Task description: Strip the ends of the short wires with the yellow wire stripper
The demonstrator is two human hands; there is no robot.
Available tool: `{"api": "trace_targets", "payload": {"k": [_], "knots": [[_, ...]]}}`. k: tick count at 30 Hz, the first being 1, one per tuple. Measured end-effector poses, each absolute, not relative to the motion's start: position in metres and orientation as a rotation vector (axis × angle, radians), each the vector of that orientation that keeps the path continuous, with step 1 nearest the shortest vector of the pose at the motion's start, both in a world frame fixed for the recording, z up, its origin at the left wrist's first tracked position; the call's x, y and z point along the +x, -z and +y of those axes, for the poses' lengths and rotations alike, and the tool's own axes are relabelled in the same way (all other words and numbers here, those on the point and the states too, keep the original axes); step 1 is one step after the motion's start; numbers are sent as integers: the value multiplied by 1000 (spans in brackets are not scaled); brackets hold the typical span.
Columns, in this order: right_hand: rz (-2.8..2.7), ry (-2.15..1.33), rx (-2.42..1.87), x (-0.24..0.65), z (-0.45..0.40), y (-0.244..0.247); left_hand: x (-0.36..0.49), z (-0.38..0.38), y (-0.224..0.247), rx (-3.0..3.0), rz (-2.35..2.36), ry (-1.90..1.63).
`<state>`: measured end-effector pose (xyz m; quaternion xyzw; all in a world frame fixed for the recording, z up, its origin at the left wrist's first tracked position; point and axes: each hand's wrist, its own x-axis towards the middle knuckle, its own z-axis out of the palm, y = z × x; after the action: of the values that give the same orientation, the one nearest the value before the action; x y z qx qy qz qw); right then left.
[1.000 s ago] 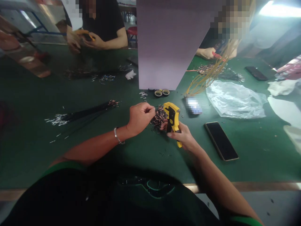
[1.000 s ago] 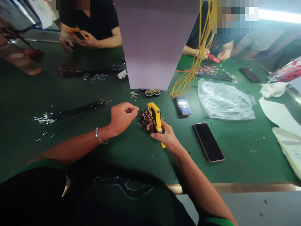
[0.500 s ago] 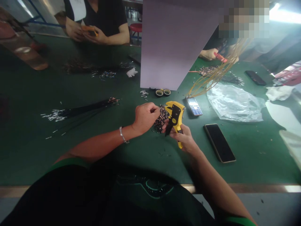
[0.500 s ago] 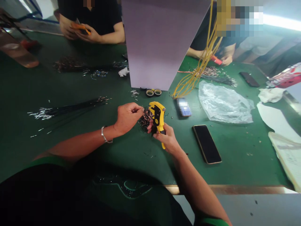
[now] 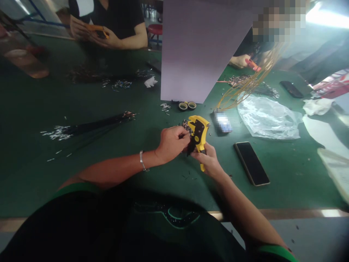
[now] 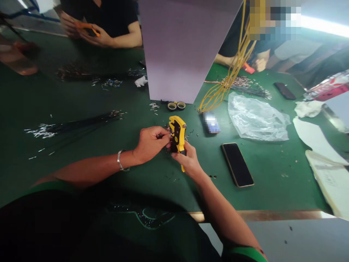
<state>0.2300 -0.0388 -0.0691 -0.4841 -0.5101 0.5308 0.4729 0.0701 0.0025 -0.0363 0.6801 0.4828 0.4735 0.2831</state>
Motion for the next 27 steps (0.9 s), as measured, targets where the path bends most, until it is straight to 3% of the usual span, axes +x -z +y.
{"api": "trace_targets", "payload": {"k": [7,27], "knots": [[-1332,-1233,-1201,231,-39,72,71,-5,35,1851,1251,-1235],[-1783,-415,-1374,227,-42,79,62,-2,37,1864,1063,-1161]]}}
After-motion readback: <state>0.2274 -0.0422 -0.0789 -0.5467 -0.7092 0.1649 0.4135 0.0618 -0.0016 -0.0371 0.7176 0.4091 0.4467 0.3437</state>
